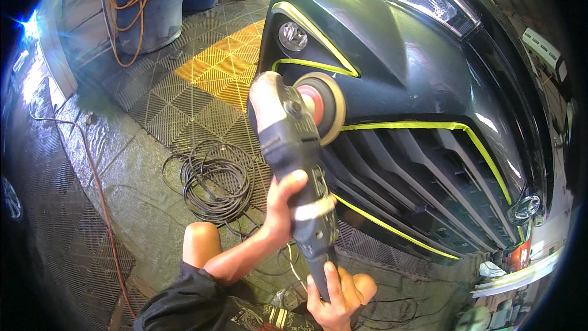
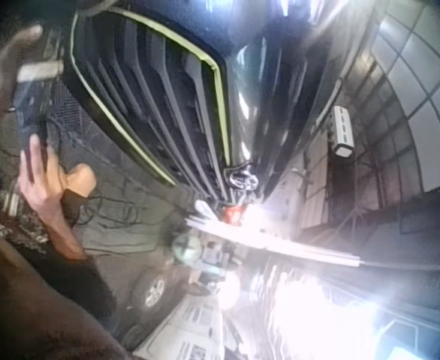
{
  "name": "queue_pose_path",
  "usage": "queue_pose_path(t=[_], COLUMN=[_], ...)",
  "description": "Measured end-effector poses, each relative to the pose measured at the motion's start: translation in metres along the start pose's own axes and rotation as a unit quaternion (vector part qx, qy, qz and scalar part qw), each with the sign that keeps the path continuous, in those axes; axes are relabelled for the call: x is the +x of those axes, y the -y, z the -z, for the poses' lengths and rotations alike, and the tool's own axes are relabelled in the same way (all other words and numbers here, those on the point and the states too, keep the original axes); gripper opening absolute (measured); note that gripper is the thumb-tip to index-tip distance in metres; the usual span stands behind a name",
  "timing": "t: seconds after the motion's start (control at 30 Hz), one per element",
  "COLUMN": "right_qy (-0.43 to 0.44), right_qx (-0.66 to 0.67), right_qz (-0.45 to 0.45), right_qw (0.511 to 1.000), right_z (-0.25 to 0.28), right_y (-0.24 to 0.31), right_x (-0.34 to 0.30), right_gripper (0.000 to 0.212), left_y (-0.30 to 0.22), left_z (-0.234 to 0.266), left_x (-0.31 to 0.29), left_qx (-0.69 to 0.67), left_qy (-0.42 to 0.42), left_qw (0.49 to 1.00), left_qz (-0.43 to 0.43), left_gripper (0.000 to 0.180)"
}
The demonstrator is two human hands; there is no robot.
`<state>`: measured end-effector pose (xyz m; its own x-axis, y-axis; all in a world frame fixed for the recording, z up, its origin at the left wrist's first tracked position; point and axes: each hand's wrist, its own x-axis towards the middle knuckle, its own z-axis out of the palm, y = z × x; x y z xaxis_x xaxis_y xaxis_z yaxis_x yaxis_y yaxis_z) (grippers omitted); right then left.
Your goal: The person uses a rotary polisher to buff the front bumper of a dark-colored car. They move the tool along the lower edge and around the grille area, which is outlined with yellow tape.
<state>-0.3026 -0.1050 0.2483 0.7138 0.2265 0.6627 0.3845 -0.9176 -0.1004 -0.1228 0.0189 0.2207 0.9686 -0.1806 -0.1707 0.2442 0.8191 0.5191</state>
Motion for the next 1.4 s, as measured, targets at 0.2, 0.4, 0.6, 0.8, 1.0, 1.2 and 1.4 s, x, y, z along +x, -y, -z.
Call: queue_pose_path(t=[0.2,0.4,0.6,0.8,1.0,1.2,1.4], right_qy=[-0.022,0.035,0.07,0.111,0.047,0.014,0.078], right_qx=[0.005,0.036,0.044,0.07,0.064,0.031,0.042], right_qz=[-0.017,-0.038,-0.051,-0.073,-0.061,-0.064,-0.065], right_qw=[1.0,0.998,0.995,0.989,0.995,0.997,0.994], right_z=[-0.005,-0.045,-0.07,-0.06,-0.035,-0.046,-0.056], right_y=[0.002,-0.019,-0.019,-0.023,-0.023,-0.012,-0.008], right_x=[-0.008,0.019,0.048,0.051,0.023,0.002,0.036], right_gripper=[0.056,0.064,0.069,0.069,0.073,0.073,0.066], left_y=[0.007,-0.011,-0.023,-0.021,-0.01,-0.009,-0.024], left_z=[0.004,0.025,0.046,0.052,0.022,0.017,0.048], left_x=[-0.005,0.05,0.082,0.079,0.044,0.037,0.064], left_qx=[0.006,-0.022,-0.068,-0.083,-0.043,-0.029,-0.081], left_qy=[0.075,-0.034,-0.016,-0.033,-0.04,0.014,-0.031], left_qw=[0.997,0.999,0.997,0.996,0.998,0.999,0.996], left_qz=[-0.005,-0.016,-0.024,0.024,-0.012,-0.034,0.038], left_gripper=[0.069,0.078,0.074,0.072,0.072,0.076,0.073])
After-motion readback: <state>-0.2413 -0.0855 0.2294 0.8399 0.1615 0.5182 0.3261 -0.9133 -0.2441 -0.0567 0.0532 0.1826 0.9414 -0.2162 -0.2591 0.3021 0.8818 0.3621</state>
